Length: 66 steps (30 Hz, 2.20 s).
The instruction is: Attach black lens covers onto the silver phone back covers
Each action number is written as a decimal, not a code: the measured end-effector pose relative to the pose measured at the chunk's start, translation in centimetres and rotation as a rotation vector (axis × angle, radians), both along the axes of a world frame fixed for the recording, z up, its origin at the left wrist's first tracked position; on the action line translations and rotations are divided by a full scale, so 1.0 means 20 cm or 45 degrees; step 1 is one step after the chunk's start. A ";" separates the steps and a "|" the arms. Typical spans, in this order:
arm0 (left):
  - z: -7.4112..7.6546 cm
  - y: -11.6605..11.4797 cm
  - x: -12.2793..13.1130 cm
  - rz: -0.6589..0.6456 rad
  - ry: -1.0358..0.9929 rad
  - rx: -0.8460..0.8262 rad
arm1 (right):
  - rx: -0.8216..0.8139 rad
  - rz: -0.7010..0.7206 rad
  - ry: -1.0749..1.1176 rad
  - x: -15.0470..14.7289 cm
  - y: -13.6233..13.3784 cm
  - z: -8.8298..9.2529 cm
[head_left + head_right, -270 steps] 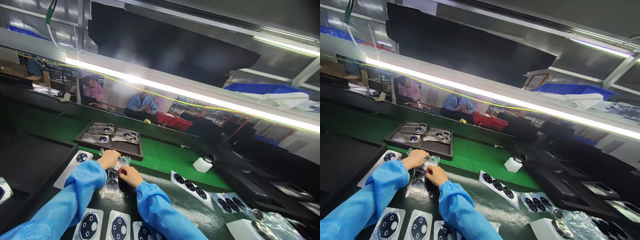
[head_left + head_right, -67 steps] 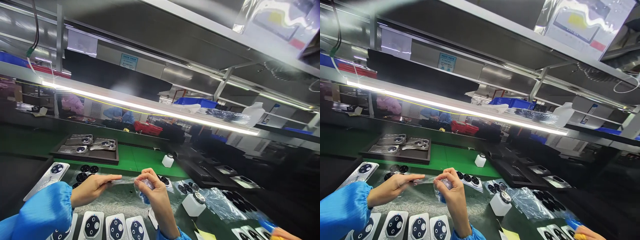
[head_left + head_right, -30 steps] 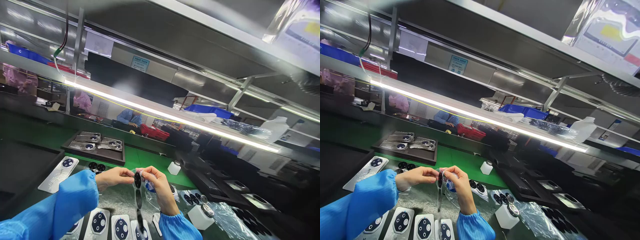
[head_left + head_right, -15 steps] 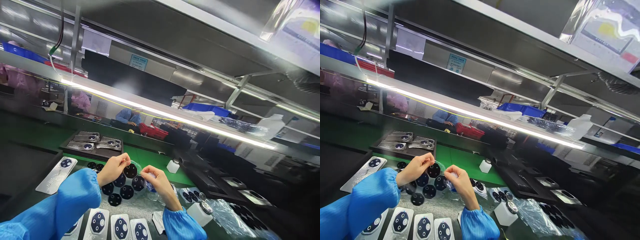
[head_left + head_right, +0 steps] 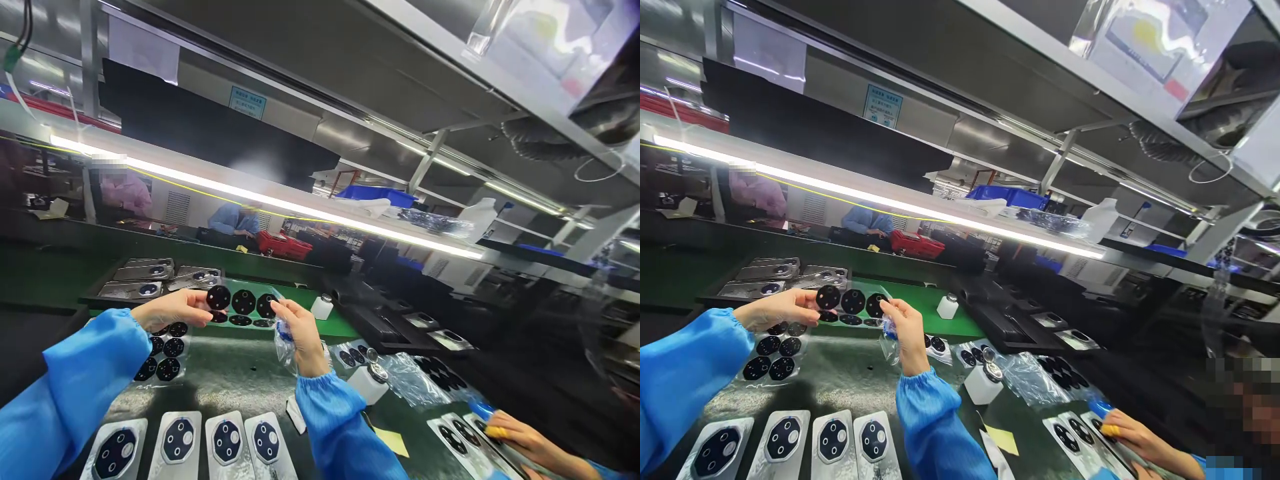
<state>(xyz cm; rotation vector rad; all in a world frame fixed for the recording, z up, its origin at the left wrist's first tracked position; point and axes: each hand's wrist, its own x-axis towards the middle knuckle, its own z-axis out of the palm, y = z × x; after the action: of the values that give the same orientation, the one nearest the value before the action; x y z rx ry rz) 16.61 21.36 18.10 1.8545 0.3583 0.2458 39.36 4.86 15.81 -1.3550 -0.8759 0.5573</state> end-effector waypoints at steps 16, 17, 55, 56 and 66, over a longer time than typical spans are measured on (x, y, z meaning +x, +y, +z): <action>-0.18 0.33 0.21 -0.087 0.538 -0.131 | -0.492 0.798 0.293 -0.03 0.02 -0.35; -0.22 0.35 0.23 -0.077 0.581 -0.113 | -0.522 0.780 0.306 -0.04 0.02 -0.38; -0.53 0.43 0.16 0.472 0.342 -0.391 | -0.665 0.612 -0.450 -0.20 0.70 -0.57; -0.54 0.42 0.15 0.465 0.318 -0.400 | -0.660 0.606 -0.431 -0.20 0.71 -0.57; -0.62 0.38 0.14 0.447 0.154 -0.350 | -0.624 0.586 -0.305 -0.21 0.74 -0.64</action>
<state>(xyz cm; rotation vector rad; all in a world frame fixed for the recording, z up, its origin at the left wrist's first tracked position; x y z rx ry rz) 19.38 29.03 5.80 1.5320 0.7657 0.3066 35.06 19.69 3.09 -1.6913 -1.3207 1.0289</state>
